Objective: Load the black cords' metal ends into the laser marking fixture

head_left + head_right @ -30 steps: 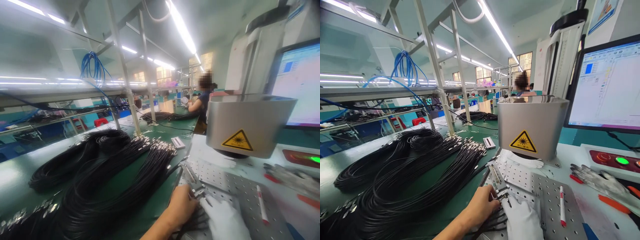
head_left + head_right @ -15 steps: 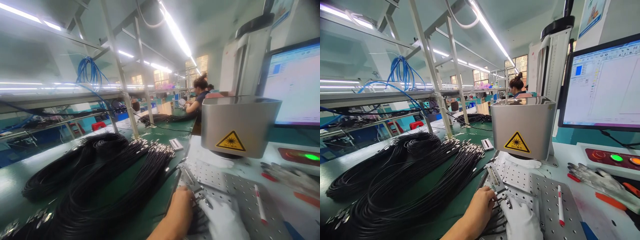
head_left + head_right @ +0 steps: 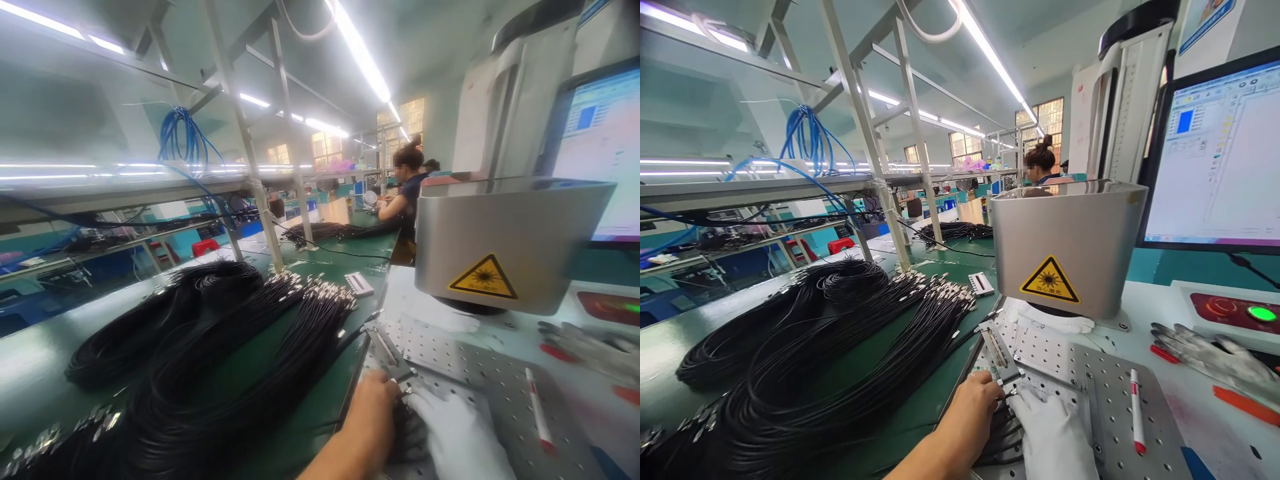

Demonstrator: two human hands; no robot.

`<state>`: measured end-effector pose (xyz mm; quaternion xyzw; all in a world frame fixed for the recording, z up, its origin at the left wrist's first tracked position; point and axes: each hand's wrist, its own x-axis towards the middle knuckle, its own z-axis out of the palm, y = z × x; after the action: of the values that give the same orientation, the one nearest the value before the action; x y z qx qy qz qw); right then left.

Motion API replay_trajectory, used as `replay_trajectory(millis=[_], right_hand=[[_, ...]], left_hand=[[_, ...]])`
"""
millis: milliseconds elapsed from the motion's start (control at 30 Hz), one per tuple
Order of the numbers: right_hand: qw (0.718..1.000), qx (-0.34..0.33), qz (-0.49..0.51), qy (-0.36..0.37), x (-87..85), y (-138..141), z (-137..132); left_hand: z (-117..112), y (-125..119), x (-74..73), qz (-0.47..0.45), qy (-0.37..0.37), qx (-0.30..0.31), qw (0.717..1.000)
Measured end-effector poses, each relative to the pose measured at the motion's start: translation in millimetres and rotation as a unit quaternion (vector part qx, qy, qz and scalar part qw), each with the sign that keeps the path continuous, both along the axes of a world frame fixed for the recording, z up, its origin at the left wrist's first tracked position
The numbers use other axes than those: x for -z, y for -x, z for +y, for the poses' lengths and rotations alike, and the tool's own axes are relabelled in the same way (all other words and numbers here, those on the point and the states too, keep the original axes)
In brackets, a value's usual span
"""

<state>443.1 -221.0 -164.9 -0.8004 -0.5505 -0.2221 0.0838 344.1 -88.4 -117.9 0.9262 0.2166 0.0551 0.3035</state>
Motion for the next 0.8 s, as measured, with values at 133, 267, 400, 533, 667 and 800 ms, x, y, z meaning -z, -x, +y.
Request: replay_trajectory(millis=[133,267,400,533,667,800], right_hand=[[0.996,-0.025,0.083,-0.002,-1.6,-11.1,8.6],[0.979,-0.006,0.203,-0.029,5.9,-21.1,15.2],[0.953,-0.037,0.297,-0.042,5.0,-34.0,14.6],[0.904,-0.125,0.407,-0.049,-11.8,-44.1,16.2],[0.840,-0.178,0.510,-0.052,-27.7,-45.1,21.8],[0.784,-0.175,0.593,-0.061,-26.1,-43.3,26.1]], left_hand=[[0.1,0.2,-3.1,0.019,-0.053,0.042,0.998],[-2.6,-4.1,-2.1,0.086,-0.145,0.113,0.979],[-3.2,-4.1,-7.1,0.145,-0.234,0.156,0.949],[4.6,3.2,-14.0,0.131,-0.231,0.179,0.947],[-0.7,10.9,-17.3,0.096,-0.208,0.161,0.960],[-20.8,12.0,-6.8,0.025,-0.234,0.260,0.937]])
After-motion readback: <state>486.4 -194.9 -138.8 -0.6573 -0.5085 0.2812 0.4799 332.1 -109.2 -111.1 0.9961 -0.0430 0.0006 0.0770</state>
